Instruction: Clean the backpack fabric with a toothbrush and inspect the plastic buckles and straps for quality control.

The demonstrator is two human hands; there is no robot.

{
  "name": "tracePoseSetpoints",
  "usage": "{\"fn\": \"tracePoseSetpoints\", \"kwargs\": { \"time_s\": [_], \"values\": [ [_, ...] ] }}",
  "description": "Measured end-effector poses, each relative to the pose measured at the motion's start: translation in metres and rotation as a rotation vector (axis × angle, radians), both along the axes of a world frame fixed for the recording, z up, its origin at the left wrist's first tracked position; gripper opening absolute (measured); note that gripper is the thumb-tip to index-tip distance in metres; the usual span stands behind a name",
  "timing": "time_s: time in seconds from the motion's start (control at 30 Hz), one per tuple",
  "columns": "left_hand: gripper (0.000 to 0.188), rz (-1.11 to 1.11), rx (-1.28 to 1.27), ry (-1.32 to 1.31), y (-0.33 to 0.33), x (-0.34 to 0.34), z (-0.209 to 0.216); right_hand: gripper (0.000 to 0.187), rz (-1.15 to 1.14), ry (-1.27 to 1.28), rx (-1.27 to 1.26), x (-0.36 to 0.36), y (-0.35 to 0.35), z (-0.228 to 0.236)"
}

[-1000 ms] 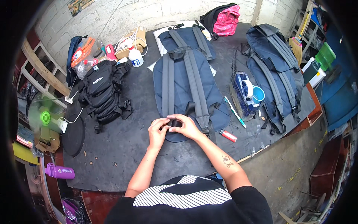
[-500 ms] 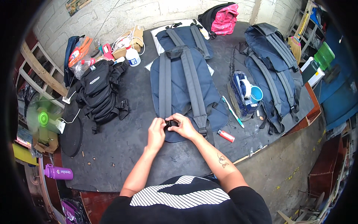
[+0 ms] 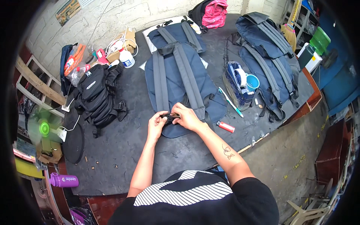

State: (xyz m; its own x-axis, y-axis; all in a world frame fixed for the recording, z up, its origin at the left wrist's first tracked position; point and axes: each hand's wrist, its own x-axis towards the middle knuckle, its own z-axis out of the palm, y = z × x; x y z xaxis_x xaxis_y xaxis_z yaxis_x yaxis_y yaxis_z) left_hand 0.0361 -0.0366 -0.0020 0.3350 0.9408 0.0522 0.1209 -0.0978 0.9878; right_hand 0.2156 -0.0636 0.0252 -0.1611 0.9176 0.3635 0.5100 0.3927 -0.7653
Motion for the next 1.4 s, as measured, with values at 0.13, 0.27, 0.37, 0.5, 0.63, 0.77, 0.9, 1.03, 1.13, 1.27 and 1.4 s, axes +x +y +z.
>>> {"fn": "tracePoseSetpoints", "kwargs": {
  "time_s": [0.13, 0.27, 0.37, 0.5, 0.63, 0.77, 0.9, 1.03, 1.13, 1.27, 1.4],
  "values": [
    [0.022, -0.063, -0.042, -0.134, 0.003, 0.009, -0.010, 0.027, -0.088, -0.203, -0.071, 0.001, -0.004, 0.010],
    [0.019, -0.050, -0.073, -0.088, 0.005, 0.010, -0.008, 0.025, 0.002, -0.164, 0.029, 0.017, 0.003, -0.009],
    [0.019, 0.013, -0.064, -0.112, 0.005, 0.010, -0.012, 0.025, 0.022, -0.086, 0.093, 0.011, -0.001, -0.009],
    [0.035, 0.091, 0.214, 0.174, -0.016, 0.021, 0.019, 0.020, -0.010, 0.037, -0.028, 0.011, -0.007, -0.007],
    [0.040, 0.187, 0.238, 0.104, -0.019, 0.022, 0.004, 0.016, -0.078, 0.109, -0.062, 0.003, -0.001, 0.000],
    [0.037, 0.163, 0.157, -0.022, -0.016, 0.018, 0.000, 0.013, 0.035, 0.039, -0.087, 0.007, 0.002, 0.015],
    [0.036, 0.091, 0.163, 0.002, -0.022, 0.019, 0.001, 0.025, -0.062, -0.165, -0.451, 0.006, 0.002, 0.014],
    [0.036, 0.122, 0.085, -0.085, -0.020, 0.020, -0.004, 0.031, 0.084, 0.573, -1.136, 0.016, 0.004, -0.001],
    [0.038, 0.027, 0.159, -0.131, -0.021, 0.023, -0.009, 0.026, 0.009, 1.111, -1.207, 0.020, 0.007, -0.022],
    [0.037, 0.040, 0.145, -0.101, -0.029, 0.022, -0.010, 0.027, -0.247, 0.673, -0.759, 0.012, 0.007, -0.012],
    [0.039, 0.078, 0.061, -0.217, -0.019, 0.017, 0.004, 0.030, -0.050, 0.649, -0.818, 0.009, -0.003, 0.030]
  ]
}}
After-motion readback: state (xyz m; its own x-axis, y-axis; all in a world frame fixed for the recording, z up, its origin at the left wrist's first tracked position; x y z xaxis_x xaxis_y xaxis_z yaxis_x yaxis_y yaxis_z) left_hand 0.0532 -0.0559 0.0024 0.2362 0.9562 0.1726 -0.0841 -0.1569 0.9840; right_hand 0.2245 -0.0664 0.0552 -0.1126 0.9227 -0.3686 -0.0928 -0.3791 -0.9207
